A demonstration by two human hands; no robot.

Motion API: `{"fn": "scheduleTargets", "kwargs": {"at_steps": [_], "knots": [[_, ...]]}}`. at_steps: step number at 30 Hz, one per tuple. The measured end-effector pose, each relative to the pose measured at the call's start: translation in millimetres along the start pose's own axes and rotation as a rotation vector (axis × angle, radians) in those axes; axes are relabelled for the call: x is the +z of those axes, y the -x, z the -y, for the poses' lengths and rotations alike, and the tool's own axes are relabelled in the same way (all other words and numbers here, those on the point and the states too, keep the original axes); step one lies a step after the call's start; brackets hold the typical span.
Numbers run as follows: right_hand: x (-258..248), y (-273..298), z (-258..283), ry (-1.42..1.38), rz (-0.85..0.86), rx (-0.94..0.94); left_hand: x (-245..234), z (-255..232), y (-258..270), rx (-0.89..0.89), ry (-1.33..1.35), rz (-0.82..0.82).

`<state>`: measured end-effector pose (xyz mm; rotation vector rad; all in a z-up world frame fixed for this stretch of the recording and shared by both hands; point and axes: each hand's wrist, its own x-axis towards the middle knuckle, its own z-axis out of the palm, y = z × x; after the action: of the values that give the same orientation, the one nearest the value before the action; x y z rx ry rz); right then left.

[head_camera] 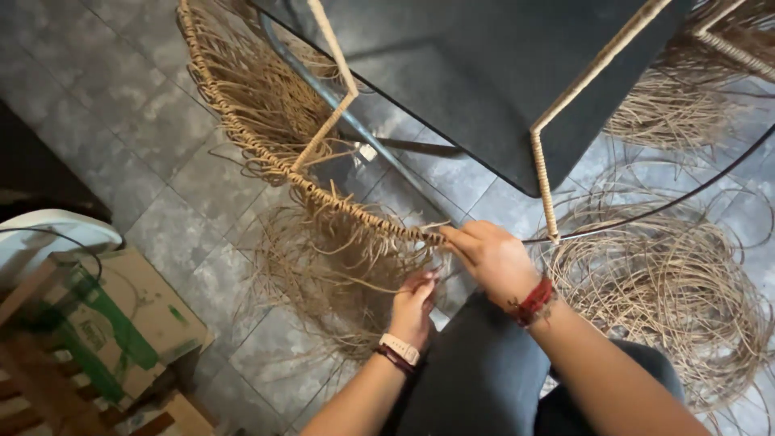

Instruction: Weaving natural fibers around a metal frame to construct a piece of furniture

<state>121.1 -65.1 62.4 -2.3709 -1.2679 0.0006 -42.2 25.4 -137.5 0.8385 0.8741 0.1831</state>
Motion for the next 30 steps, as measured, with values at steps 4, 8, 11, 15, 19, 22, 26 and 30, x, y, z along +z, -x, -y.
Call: {"fn": "scheduleTargets", "kwargs": {"at_steps": [4, 8, 11, 15, 19, 22, 26, 30], "knots": [[-4.1, -2.3, 4.2, 0.045, -0.048, -0.021, -14.3, 14.4, 10.9, -0.258, 0.042, -0.211], [-0.1, 19.5, 0.9, 0.001, -0.080, 0.004, 26.5, -61.6, 62.7, -0.423, -0.089, -0.002], [-25.4, 60.9, 0.3, -0.069, -0.208, 0.027, 65.4, -98.2, 91.6, -0.182, -0.258, 0.274], [-41.7, 145.7, -35.3, -0.057, -0.336, 0.254, 148.7, -115.7, 115.8, 0.008, -0.441, 0.595], [-43.4, 220.1, -75.9, -0.134, -0.434, 0.509, 242.7, -72.1, 113.7, 0.044, -0.498, 0.878], [-34.7, 259.7, -115.0, -0.191, -0.487, 0.679, 300.2, -4.8, 91.2, -0.160, -0.508, 0.966], [-24.8, 304.6, -166.3, -0.273, -0.631, 0.933, 355.1, 98.1, 73.2, -0.354, -0.524, 0.927], [16.2, 349.3, -237.0, -0.414, -0.736, 1.341, 394.3, 174.9, 49.2, -0.536, -0.538, 0.856]]}}
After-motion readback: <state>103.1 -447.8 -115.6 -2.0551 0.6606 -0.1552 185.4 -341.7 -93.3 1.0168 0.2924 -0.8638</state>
